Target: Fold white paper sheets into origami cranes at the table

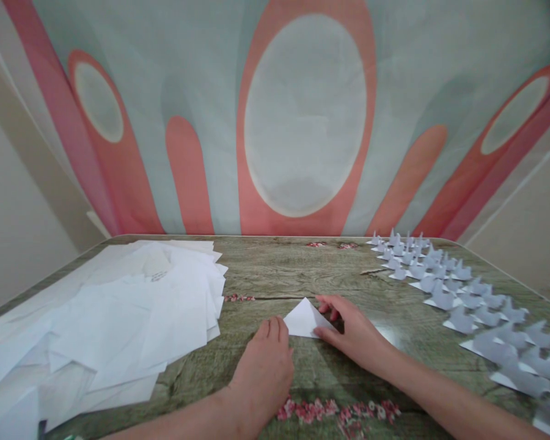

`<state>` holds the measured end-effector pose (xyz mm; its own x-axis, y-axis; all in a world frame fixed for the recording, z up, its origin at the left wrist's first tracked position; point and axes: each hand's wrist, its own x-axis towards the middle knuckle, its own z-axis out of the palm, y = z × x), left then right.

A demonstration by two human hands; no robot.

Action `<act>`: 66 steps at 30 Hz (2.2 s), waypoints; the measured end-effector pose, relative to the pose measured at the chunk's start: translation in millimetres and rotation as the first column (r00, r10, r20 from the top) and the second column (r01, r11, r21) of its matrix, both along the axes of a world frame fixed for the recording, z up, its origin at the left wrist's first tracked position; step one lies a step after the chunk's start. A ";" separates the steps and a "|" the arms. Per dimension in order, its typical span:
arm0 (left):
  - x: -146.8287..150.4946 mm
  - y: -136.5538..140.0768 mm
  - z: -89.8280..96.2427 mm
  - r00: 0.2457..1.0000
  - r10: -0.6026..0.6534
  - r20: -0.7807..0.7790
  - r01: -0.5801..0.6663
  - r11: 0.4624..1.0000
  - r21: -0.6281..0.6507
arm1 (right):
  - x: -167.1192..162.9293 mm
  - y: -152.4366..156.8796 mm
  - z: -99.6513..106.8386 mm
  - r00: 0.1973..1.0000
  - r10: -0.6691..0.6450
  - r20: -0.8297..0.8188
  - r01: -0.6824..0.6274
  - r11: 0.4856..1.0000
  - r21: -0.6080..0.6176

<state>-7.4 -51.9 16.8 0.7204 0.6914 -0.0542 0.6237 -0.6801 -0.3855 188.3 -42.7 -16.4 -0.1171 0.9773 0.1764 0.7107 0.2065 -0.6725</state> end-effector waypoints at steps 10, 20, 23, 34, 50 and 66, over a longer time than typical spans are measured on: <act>-0.9 2.8 6.3 0.983 0.113 0.147 -0.112 0.994 -0.014 | -6.1 -5.3 1.0 0.996 -0.065 -0.057 0.061 0.996 -0.068; -16.3 39.0 0.7 0.765 0.073 0.640 0.110 0.964 -0.241 | -2.3 -4.6 4.9 0.990 0.085 -0.111 -0.065 0.983 0.170; -17.6 43.1 -4.3 0.687 0.074 0.723 0.254 0.908 -0.334 | -0.5 -3.5 2.7 0.986 0.124 -0.113 -0.095 0.967 0.236; -19.9 46.0 -15.3 0.637 0.087 0.766 0.304 0.885 -0.354 | 2.5 0.1 -5.9 0.979 0.147 -0.140 -0.108 0.962 0.252; -19.5 52.2 -23.6 0.640 0.161 0.751 0.149 0.933 -0.327 | -2.1 -1.9 0.1 0.986 0.168 0.021 -0.168 0.956 0.241; -20.0 56.4 -13.1 0.529 0.258 0.808 0.183 0.896 -0.405 | 1.7 -1.3 6.9 0.996 0.081 -0.037 -0.074 0.982 0.174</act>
